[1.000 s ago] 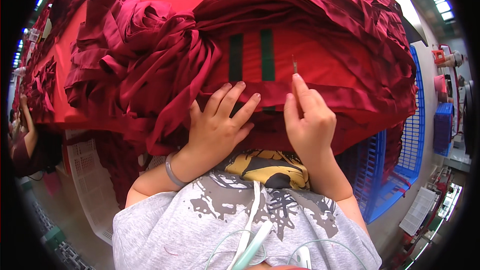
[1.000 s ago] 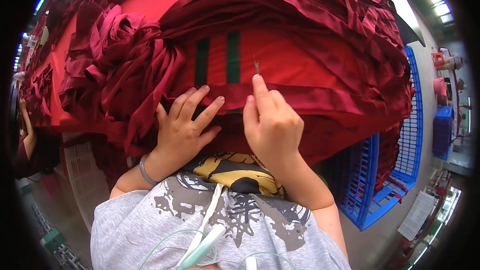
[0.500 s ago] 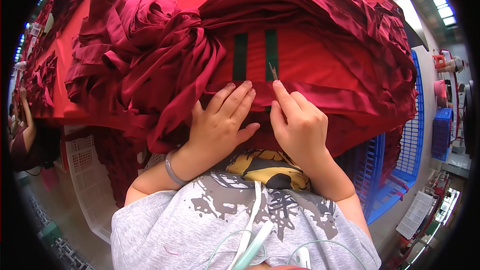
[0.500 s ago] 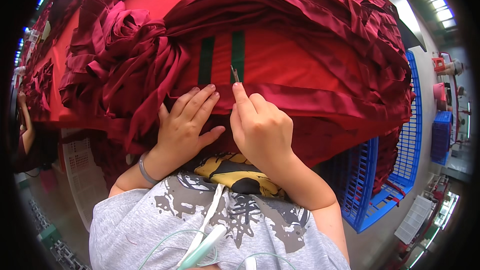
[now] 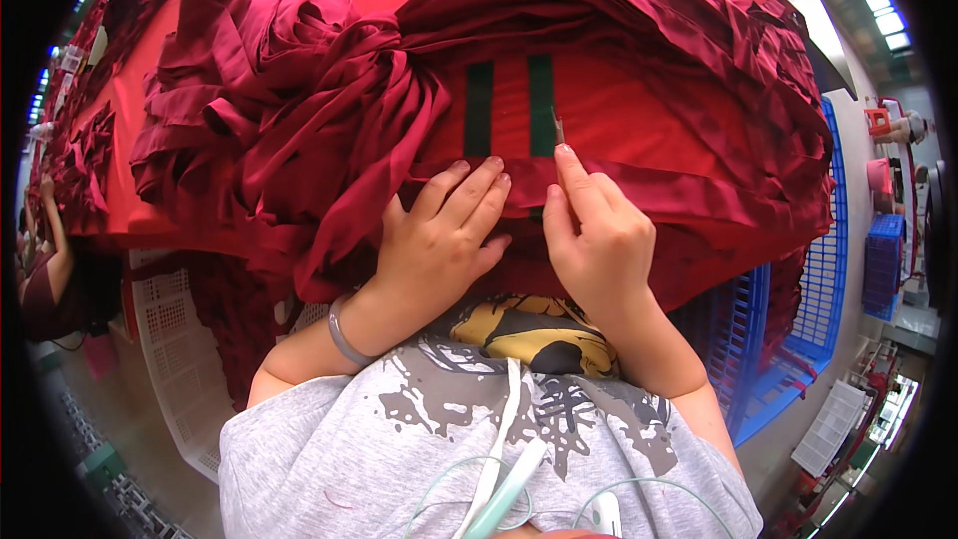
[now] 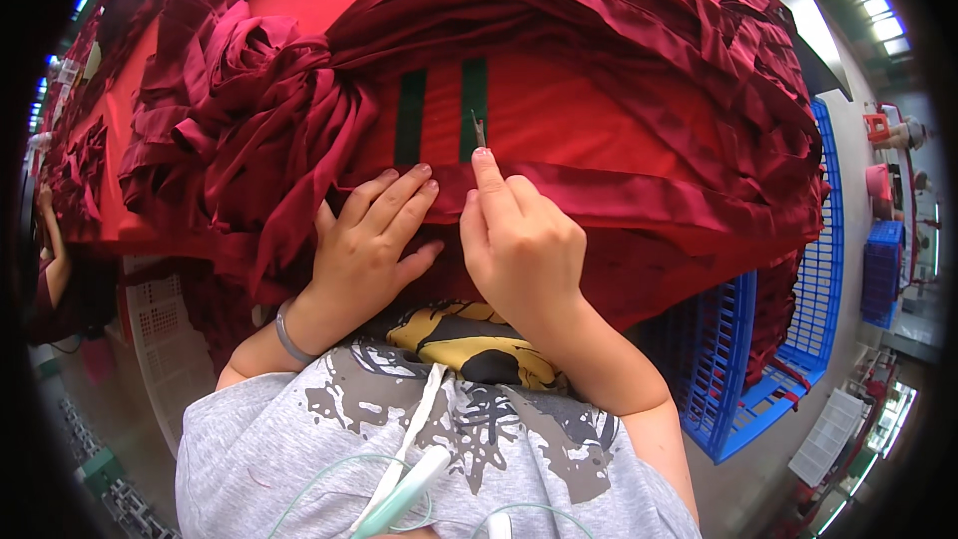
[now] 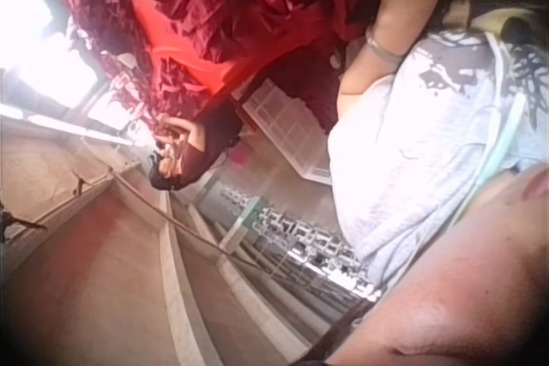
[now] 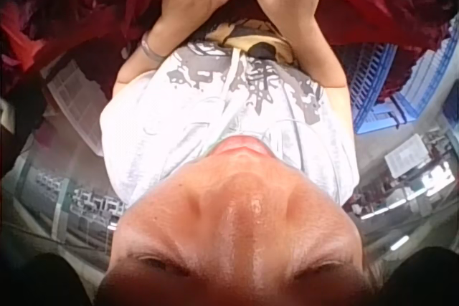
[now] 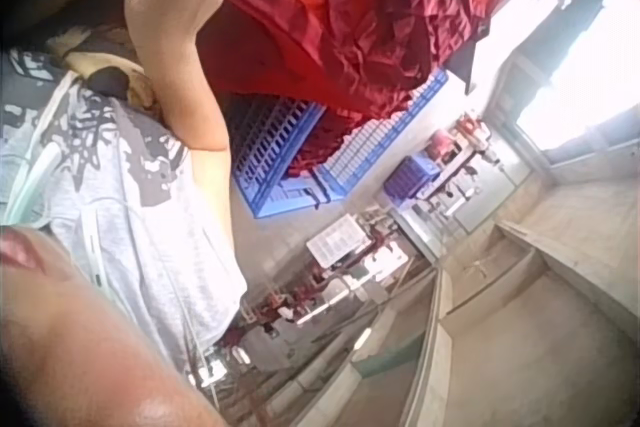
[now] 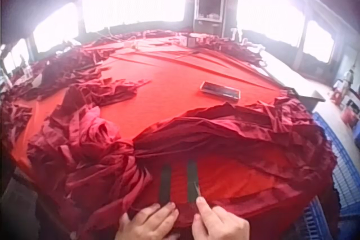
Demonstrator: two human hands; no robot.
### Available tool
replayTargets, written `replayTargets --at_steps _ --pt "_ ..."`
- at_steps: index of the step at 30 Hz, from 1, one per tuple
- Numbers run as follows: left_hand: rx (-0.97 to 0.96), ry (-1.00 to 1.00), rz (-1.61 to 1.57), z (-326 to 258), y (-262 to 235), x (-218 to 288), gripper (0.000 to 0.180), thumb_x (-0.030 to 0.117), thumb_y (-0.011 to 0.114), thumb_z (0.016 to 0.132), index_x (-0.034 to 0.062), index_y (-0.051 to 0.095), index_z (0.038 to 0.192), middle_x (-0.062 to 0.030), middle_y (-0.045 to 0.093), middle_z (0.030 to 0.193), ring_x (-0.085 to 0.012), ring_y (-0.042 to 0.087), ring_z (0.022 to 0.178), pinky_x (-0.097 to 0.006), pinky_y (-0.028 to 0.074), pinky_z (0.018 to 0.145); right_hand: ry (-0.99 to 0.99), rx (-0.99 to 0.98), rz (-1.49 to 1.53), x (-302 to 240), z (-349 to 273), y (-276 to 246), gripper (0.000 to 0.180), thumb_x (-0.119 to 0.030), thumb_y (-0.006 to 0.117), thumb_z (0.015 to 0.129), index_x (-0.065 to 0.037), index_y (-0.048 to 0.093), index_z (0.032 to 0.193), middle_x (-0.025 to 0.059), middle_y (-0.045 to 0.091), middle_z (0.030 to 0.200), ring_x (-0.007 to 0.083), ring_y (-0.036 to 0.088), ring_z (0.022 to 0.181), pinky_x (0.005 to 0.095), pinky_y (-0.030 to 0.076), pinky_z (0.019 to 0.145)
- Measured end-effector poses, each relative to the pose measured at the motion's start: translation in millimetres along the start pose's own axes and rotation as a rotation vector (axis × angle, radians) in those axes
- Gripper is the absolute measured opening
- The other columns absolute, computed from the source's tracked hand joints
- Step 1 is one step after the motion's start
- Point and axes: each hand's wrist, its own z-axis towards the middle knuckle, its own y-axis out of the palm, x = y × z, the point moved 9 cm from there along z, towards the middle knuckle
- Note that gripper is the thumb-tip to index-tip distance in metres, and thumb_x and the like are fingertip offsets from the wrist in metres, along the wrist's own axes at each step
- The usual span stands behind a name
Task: The person uses a seam ripper to trim loose threads and excess fabric from the edges of a large piece of red material. They repeatedly lift and adjust the fabric to access different areas, carefully scraping the tool along the seams to remove small bits of thread.
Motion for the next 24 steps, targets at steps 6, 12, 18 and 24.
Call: replayTargets --at_steps 6,12,18,24 --pt "-0.036 0.000 -0.072 -1 -1 -2 0.054 0.036 0.071 0.076 0.0224 0.059 0.127 0.0023 0.052 0.138 -0.0176 0.049 0.121 -0.043 0.040 0.088 -0.120 -0.264 0.008 -13 -19 6 0.034 -0.010 0.066 0.078 -0.003 0.068 0.111 0.0054 0.055 0.068 0.0205 0.058 0.055 0.0332 0.047 0.048" --pt "-0.042 0.000 -0.093 -1 -1 -1 0.054 0.034 0.071 0.076 0.0243 0.059 0.128 0.0011 0.051 0.139 -0.0189 0.049 0.121 -0.043 0.042 0.085 -0.049 -0.153 0.047 -5 -8 8 0.032 -0.010 0.065 0.081 -0.002 0.068 0.112 0.0056 0.055 0.067 0.0208 0.058 0.054 0.0332 0.047 0.048" --pt "-0.044 -0.013 -0.125 -1 0 -2 0.053 0.032 0.071 0.076 0.0241 0.060 0.128 0.0006 0.051 0.139 -0.0190 0.050 0.120 -0.043 0.043 0.084 -0.109 -0.280 -0.028 -13 -22 5 0.033 -0.009 0.065 0.079 -0.002 0.068 0.111 0.0044 0.056 0.067 0.0194 0.058 0.054 0.0319 0.046 0.047" --pt "-0.055 -0.001 -0.096 0 0 0 0.054 0.032 0.071 0.076 0.0234 0.059 0.128 0.0012 0.050 0.140 -0.0192 0.049 0.121 -0.043 0.043 0.086 -0.085 -0.033 0.087 -4 -1 -7 0.038 -0.006 0.064 0.082 0.000 0.062 0.120 0.0078 0.056 0.071 0.0236 0.059 0.060 0.0351 0.048 0.053"
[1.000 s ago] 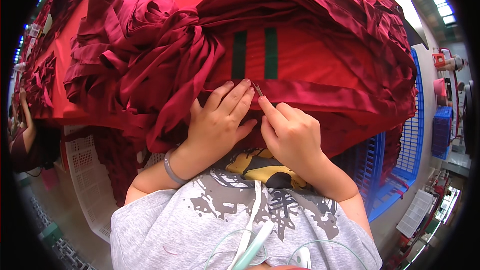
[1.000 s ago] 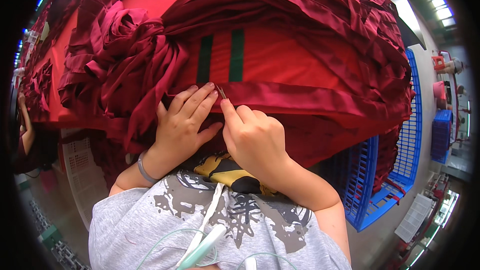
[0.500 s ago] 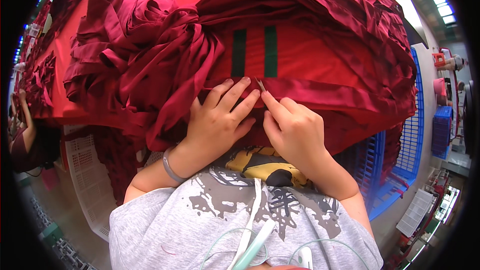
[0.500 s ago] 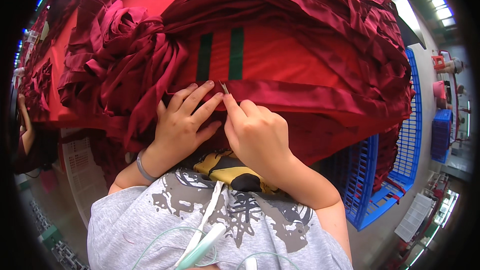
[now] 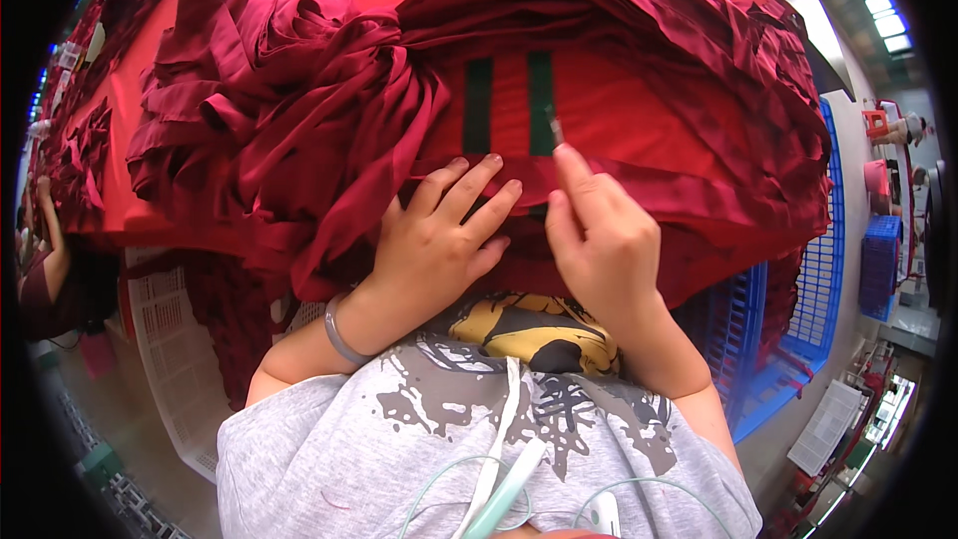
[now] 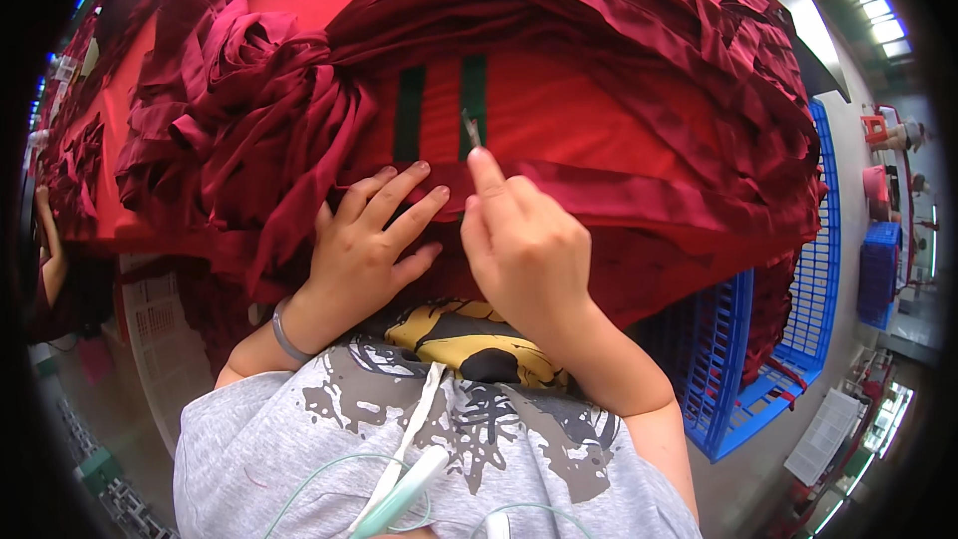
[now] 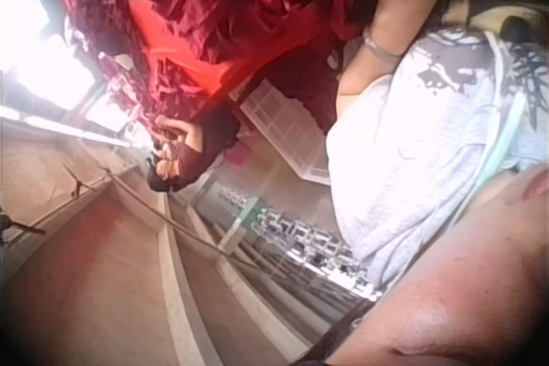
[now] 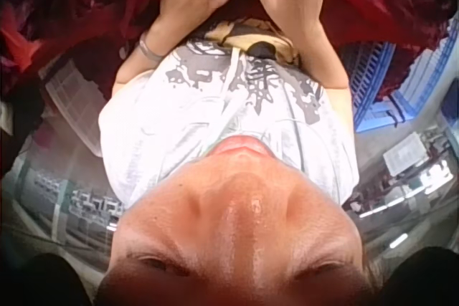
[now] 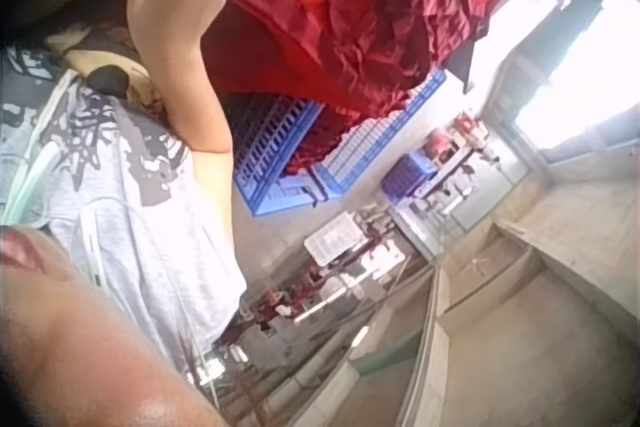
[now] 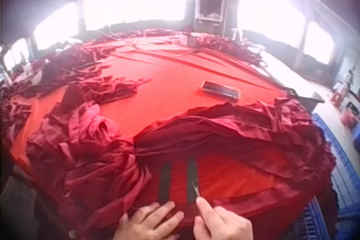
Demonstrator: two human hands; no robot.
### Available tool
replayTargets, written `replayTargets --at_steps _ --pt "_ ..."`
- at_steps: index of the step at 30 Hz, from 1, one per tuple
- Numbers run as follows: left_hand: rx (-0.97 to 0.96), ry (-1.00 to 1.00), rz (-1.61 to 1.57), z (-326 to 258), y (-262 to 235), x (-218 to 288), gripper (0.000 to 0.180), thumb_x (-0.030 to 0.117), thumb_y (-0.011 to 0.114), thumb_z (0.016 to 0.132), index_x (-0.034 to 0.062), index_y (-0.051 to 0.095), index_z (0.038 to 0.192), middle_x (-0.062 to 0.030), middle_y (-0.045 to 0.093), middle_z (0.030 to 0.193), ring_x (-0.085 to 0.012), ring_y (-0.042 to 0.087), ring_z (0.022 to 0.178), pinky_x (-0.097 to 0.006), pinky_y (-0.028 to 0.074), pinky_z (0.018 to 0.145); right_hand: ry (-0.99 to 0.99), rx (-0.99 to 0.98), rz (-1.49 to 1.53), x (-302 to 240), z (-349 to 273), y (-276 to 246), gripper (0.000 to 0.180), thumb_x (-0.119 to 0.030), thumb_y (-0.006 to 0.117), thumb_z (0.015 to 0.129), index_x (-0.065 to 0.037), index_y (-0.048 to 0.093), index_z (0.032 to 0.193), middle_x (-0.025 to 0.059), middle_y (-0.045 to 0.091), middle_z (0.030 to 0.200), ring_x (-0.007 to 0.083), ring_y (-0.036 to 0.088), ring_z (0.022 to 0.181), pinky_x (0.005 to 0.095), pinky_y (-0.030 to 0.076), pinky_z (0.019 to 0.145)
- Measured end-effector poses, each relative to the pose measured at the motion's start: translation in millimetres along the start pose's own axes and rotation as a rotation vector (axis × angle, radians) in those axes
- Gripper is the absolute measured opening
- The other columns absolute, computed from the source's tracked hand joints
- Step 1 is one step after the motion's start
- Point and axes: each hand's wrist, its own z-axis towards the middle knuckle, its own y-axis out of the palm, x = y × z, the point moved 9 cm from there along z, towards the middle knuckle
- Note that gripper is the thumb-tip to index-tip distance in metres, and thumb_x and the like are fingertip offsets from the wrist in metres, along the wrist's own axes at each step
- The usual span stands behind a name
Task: The person uses a seam ripper to trim loose threads and excess fabric from the edges of a large piece of red material. They repeatedly lift and adjust the fabric to access different areas, carefully scraping the tool along the seams to remove small bits of thread.
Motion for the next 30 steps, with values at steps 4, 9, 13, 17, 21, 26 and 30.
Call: replayTargets --at_steps 4,9,13,17,21,26,30 --pt "0.001 -0.010 -0.040 -3 -2 -3 0.055 0.033 0.071 0.077 0.0226 0.058 0.129 0.0013 0.050 0.140 -0.0195 0.049 0.121 -0.042 0.042 0.087 0.023 0.055 0.046 11 19 -9 0.041 0.000 0.060 0.081 0.001 0.055 0.122 0.0125 0.057 0.078 0.0294 0.060 0.069 0.0411 0.049 0.060" --pt "0.006 0.002 -0.030 -2 -3 -1 0.056 0.031 0.070 0.077 0.0224 0.057 0.131 0.0005 0.050 0.141 -0.0204 0.048 0.122 -0.041 0.043 0.088 0.034 -0.187 0.131 25 34 27 0.018 -0.004 0.060 0.080 -0.005 0.059 0.097 0.0121 0.056 0.077 0.0324 0.062 0.071 0.0433 0.049 0.060" --pt "0.041 0.005 -0.079 0 -5 -1 0.054 0.027 0.071 0.077 0.0209 0.059 0.129 0.0000 0.051 0.139 -0.0216 0.049 0.121 -0.039 0.044 0.087 0.008 -0.180 0.058 24 42 37 0.009 -0.008 0.062 0.081 -0.006 0.059 0.089 0.0107 0.061 0.082 0.0351 0.063 0.072 0.0445 0.050 0.062" --pt "0.183 0.020 -0.166 -4 -7 -6 0.042 0.017 0.073 0.074 0.0173 0.067 0.116 -0.0007 0.059 0.123 -0.0246 0.054 0.108 -0.036 0.046 0.081 0.198 0.126 0.147 51 48 0 0.008 -0.013 0.060 0.089 -0.005 0.060 0.092 0.0136 0.065 0.086 0.0366 0.064 0.077 0.0451 0.049 0.062" --pt "0.381 0.076 -0.289 -20 -50 -18 0.014 0.005 0.068 0.070 0.0047 0.066 0.084 -0.0080 0.061 0.087 -0.0265 0.056 0.077 -0.036 0.047 0.067 0.356 -0.042 -0.151 94 40 -15 0.019 -0.024 0.056 0.094 -0.007 0.062 0.091 0.0177 0.065 0.085 0.0403 0.063 0.078 0.0492 0.047 0.064" --pt "0.611 -0.133 -0.406 -56 -124 -95 0.017 0.012 0.063 0.081 0.0017 0.051 0.075 -0.0093 0.054 0.080 -0.0201 0.049 0.069 -0.031 0.041 0.064 0.554 0.079 -0.554 166 15 -66 0.024 -0.023 0.056 0.091 -0.012 0.065 0.110 0.0184 0.068 0.093 0.0401 0.066 0.085 0.0494 0.051 0.072" --pt "0.743 -0.622 -0.323 -81 -141 -170 0.017 0.001 0.062 0.091 0.0008 0.050 0.078 -0.0083 0.056 0.088 -0.0169 0.051 0.075 -0.027 0.042 0.072 0.672 -0.082 -0.570 183 15 -67 0.021 -0.023 0.056 0.091 -0.011 0.065 0.106 0.0198 0.068 0.087 0.0395 0.066 0.082 0.0487 0.051 0.071"
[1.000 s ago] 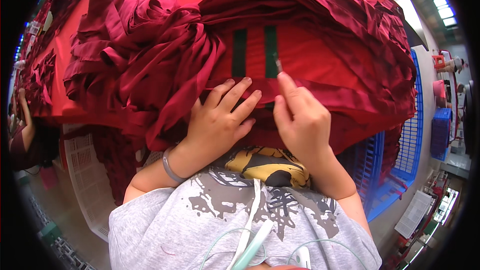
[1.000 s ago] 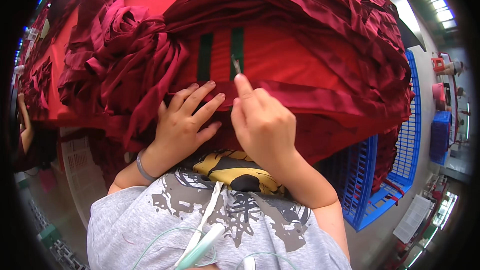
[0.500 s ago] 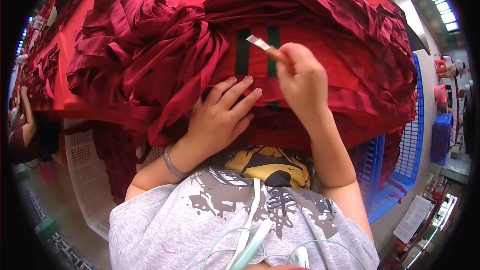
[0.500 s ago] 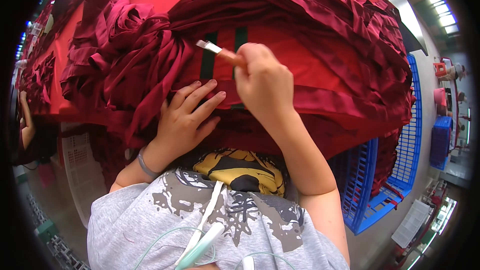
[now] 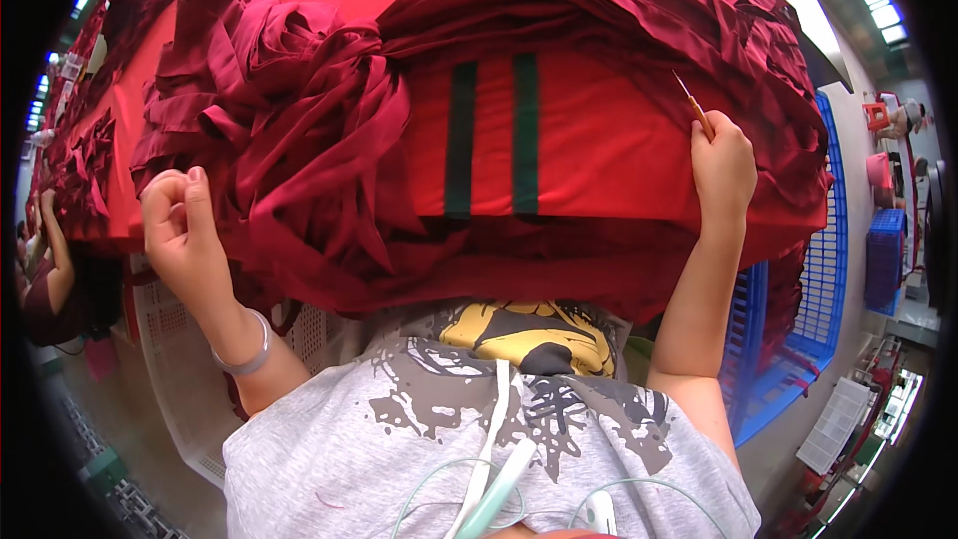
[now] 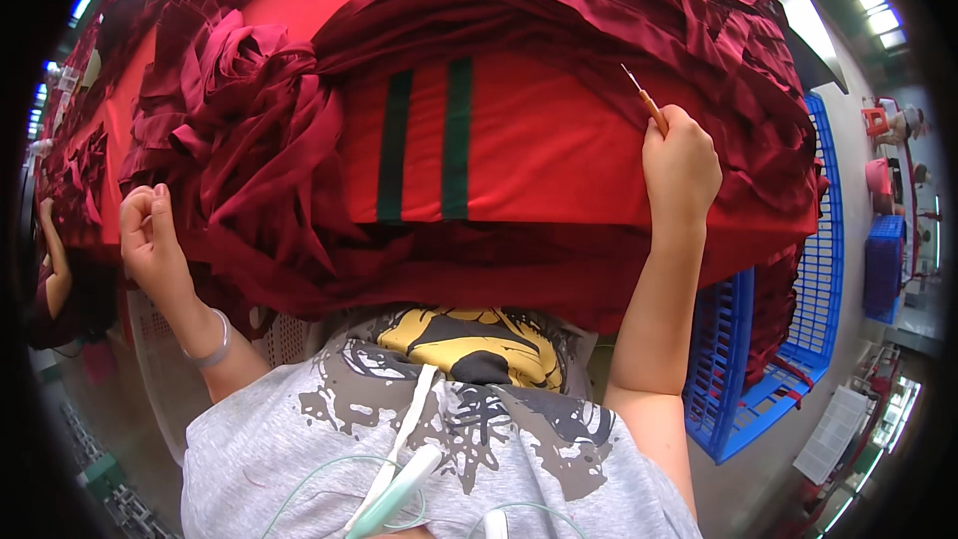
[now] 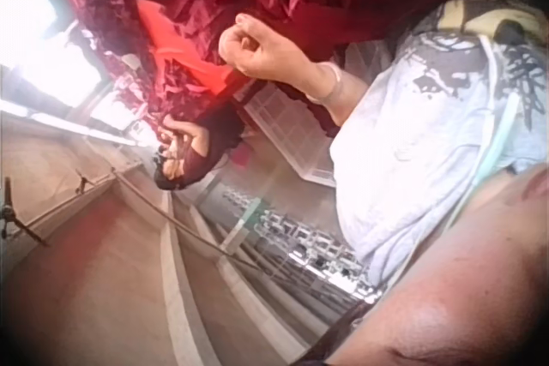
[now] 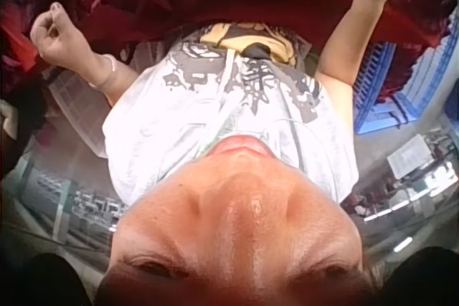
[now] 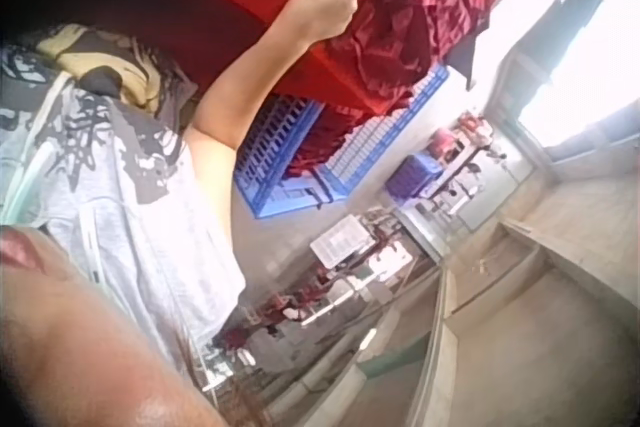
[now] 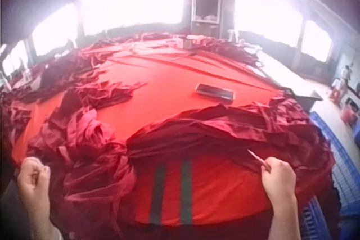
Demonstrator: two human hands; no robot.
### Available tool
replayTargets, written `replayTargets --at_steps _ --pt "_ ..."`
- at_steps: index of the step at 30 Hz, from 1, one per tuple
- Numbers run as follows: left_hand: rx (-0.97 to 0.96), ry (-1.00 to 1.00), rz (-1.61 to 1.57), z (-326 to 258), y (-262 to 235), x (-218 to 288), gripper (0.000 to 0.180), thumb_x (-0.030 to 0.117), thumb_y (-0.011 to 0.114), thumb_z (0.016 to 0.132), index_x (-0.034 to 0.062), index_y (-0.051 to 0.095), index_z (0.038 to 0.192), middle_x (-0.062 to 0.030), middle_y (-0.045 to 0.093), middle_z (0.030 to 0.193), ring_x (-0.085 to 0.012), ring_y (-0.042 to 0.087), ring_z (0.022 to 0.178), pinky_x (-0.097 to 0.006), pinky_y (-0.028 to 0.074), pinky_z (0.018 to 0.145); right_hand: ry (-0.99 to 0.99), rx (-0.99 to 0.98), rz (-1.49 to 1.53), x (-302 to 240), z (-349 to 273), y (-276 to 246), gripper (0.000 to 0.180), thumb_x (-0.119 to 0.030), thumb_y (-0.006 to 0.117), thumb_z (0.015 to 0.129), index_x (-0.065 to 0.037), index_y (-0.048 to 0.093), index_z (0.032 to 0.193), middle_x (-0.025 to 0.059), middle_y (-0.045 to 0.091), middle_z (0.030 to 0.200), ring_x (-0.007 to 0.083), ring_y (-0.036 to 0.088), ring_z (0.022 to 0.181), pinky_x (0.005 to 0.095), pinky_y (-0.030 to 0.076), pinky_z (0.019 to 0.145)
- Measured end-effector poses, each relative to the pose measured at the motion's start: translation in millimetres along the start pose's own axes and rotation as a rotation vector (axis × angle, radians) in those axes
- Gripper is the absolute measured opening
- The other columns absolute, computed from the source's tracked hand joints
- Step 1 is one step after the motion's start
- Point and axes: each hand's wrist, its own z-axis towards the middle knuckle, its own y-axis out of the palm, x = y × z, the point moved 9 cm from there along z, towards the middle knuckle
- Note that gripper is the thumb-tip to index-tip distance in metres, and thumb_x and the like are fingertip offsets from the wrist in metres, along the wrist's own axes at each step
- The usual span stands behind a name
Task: The person uses a seam ripper to trim loose threads and excess fabric from the edges of a large piece of red material. They repeatedly lift and adjust the fabric to access different areas, carefully scraping the tool along the seams to remove small bits of thread.
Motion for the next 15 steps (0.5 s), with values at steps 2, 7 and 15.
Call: replayTargets --at_steps 2,7,15 --pt "0.164 0.333 0.182 -8 -6 53 0.016 0.001 0.063 0.090 0.0010 0.051 0.080 -0.0097 0.057 0.091 -0.0180 0.053 0.078 -0.029 0.043 0.076 -0.015 0.112 0.018 4 -1 -5 0.018 -0.022 0.055 0.093 -0.010 0.064 0.103 0.0188 0.067 0.082 0.0378 0.066 0.078 0.0478 0.052 0.069" --pt "-0.183 0.458 -0.335 -56 69 120 0.020 0.005 0.066 0.084 0.0003 0.057 0.101 -0.0178 0.061 0.102 -0.0286 0.061 0.095 -0.038 0.049 0.085 0.106 0.718 0.664 44 -50 -53 0.018 -0.018 0.052 0.099 -0.002 0.061 0.096 0.0111 0.065 0.073 0.0228 0.065 0.065 0.0363 0.051 0.058" --pt "-0.529 0.640 -0.035 -82 189 151 0.036 0.013 0.061 0.090 0.0072 0.058 0.125 -0.0122 0.059 0.126 -0.0282 0.056 0.118 -0.046 0.038 0.103 -0.591 1.205 0.832 48 -127 -126 0.036 -0.015 0.040 0.104 0.001 0.036 0.135 0.0357 0.061 0.109 0.0372 0.067 0.100 0.0272 0.055 0.073"
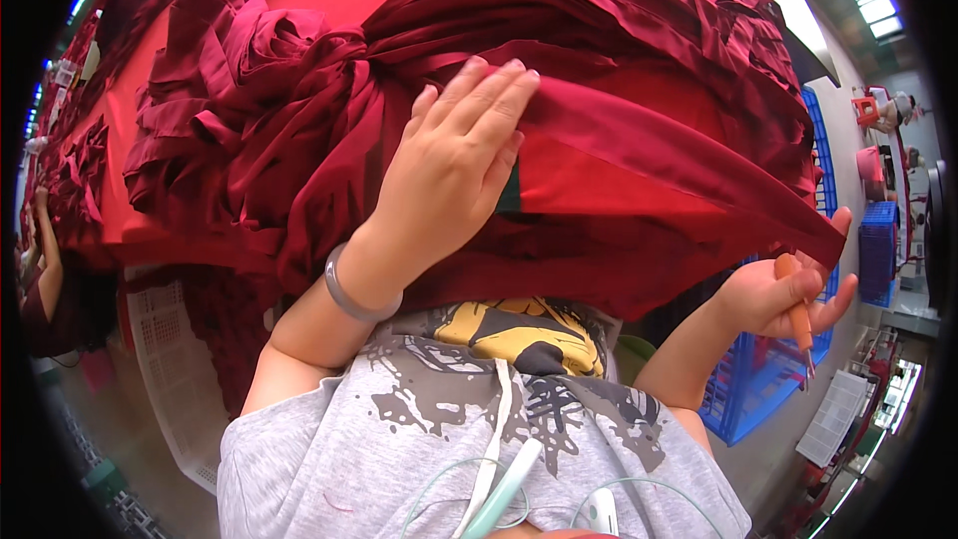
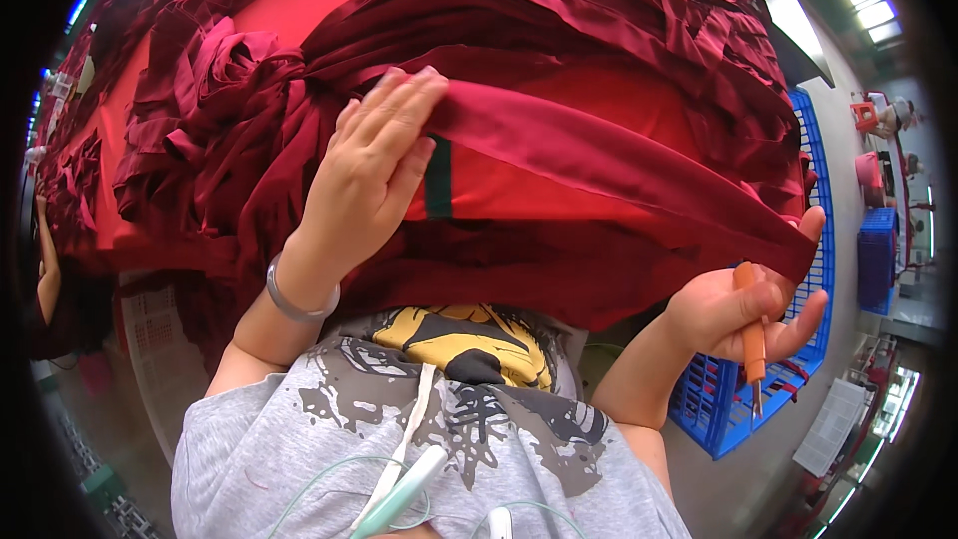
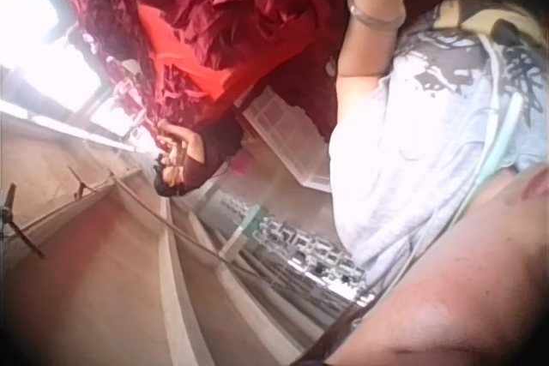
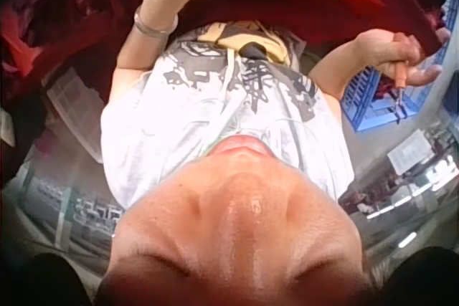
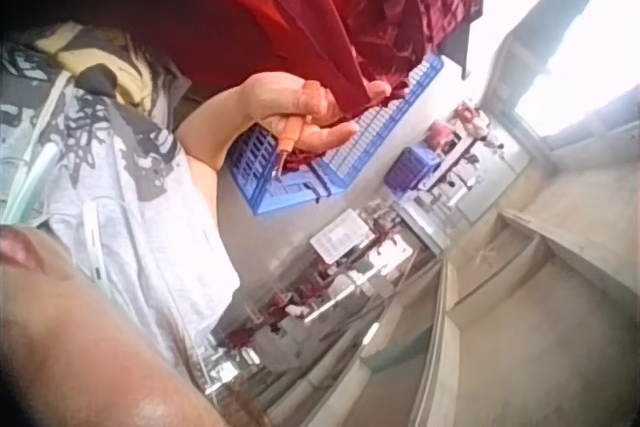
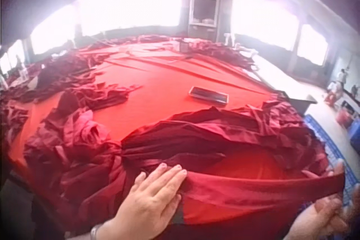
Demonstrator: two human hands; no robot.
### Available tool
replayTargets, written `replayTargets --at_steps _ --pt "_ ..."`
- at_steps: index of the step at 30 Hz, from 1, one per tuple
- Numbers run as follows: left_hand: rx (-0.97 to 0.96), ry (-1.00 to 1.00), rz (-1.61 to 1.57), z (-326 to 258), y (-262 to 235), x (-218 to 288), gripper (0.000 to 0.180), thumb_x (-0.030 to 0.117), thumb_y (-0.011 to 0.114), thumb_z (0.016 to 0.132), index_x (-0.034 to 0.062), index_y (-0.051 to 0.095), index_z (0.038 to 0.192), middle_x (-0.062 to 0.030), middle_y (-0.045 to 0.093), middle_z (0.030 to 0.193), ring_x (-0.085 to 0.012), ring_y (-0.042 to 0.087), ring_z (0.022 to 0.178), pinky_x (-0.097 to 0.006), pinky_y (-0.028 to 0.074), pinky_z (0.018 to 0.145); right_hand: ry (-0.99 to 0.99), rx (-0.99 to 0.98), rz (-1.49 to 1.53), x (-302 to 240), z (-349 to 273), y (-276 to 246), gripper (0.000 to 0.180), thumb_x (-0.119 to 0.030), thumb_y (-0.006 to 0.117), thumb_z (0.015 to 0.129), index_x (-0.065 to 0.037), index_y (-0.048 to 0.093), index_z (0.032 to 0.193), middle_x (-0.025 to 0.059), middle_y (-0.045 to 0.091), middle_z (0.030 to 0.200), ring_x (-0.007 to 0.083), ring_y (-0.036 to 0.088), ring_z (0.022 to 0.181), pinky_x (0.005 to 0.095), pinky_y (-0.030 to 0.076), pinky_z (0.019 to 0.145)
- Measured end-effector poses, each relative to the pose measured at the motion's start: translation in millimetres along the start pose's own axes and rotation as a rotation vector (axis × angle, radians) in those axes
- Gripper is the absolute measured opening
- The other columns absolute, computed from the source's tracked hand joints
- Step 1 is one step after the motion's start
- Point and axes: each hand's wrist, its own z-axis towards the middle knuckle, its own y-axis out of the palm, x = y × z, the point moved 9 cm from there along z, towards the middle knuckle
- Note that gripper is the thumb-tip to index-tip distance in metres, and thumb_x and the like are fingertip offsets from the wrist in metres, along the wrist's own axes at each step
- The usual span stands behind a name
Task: The person uses a seam ripper to trim loose threads and excess fabric from the edges of a large piece of red material. They repeatedly lift and adjust the fabric to access different areas, carefully scraping the tool along the seams to remove small bits of thread.
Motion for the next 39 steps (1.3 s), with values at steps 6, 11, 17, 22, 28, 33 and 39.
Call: replayTargets --at_steps 6,11,17,22,28,33,39 --pt "0.016 0.052 -0.341 3 -20 -15 0.009 0.007 0.072 0.079 0.0060 0.068 0.087 -0.0063 0.066 0.077 -0.0240 0.061 0.070 -0.037 0.048 0.069 0.765 -0.089 0.185 82 -6 5 0.052 -0.015 0.044 0.103 -0.006 0.022 0.149 0.0322 0.056 0.125 0.0338 0.065 0.106 0.0248 0.051 0.076" --pt "0.083 -0.254 -0.584 -25 -49 -75 0.004 -0.002 0.067 0.082 -0.0016 0.064 0.082 -0.0028 0.058 0.071 -0.0077 0.049 0.062 -0.023 0.041 0.058 0.995 0.009 0.350 163 -11 -11 0.048 -0.020 0.045 0.102 -0.010 0.030 0.147 0.0198 0.049 0.130 0.0356 0.061 0.107 0.0428 0.052 0.084" --pt "-0.082 -0.020 -0.411 -25 -56 -64 0.012 0.003 0.077 0.074 0.0005 0.065 0.076 -0.0016 0.052 0.063 -0.0095 0.043 0.056 -0.025 0.038 0.056 0.947 0.207 0.369 230 59 -69 0.031 -0.010 0.041 0.100 -0.009 0.047 0.131 0.0253 0.052 0.129 0.0422 0.054 0.120 0.0560 0.043 0.102" --pt "-0.166 -0.168 -0.132 -23 -43 -62 0.018 0.011 0.074 0.078 0.0018 0.061 0.069 -0.0075 0.052 0.058 -0.0255 0.048 0.054 -0.042 0.048 0.086 1.173 0.088 0.106 337 48 -131 0.033 0.007 0.045 0.091 0.001 0.052 0.123 0.0262 0.060 0.120 0.0401 0.063 0.106 0.0475 0.055 0.090" --pt "-0.245 -0.146 0.156 -28 -39 -50 0.020 0.016 0.073 0.078 0.0033 0.060 0.069 -0.0091 0.054 0.068 -0.0296 0.056 0.072 -0.046 0.045 0.089 0.919 -0.583 -1.341 351 2 -169 0.038 -0.026 0.055 0.076 -0.004 0.072 0.103 0.0245 0.068 0.103 0.0419 0.066 0.098 0.0497 0.050 0.089" --pt "-0.220 -0.160 0.359 -29 -32 -42 0.016 0.017 0.072 0.080 0.0065 0.062 0.072 -0.0060 0.056 0.070 -0.0262 0.057 0.074 -0.043 0.039 0.097 0.976 -0.699 -1.474 345 -1 -153 0.041 -0.023 0.054 0.077 -0.003 0.069 0.108 0.0243 0.067 0.109 0.0432 0.063 0.105 0.0499 0.051 0.087" --pt "-0.192 -0.202 0.419 -38 -38 -53 0.007 0.012 0.070 0.082 0.0103 0.063 0.082 -0.0022 0.057 0.078 -0.0226 0.056 0.080 -0.043 0.036 0.100 1.585 0.046 -0.496 396 -59 -154 0.050 -0.033 0.060 0.092 -0.013 0.048 0.137 0.0184 0.062 0.113 0.0284 0.068 0.082 0.0387 0.053 0.061"
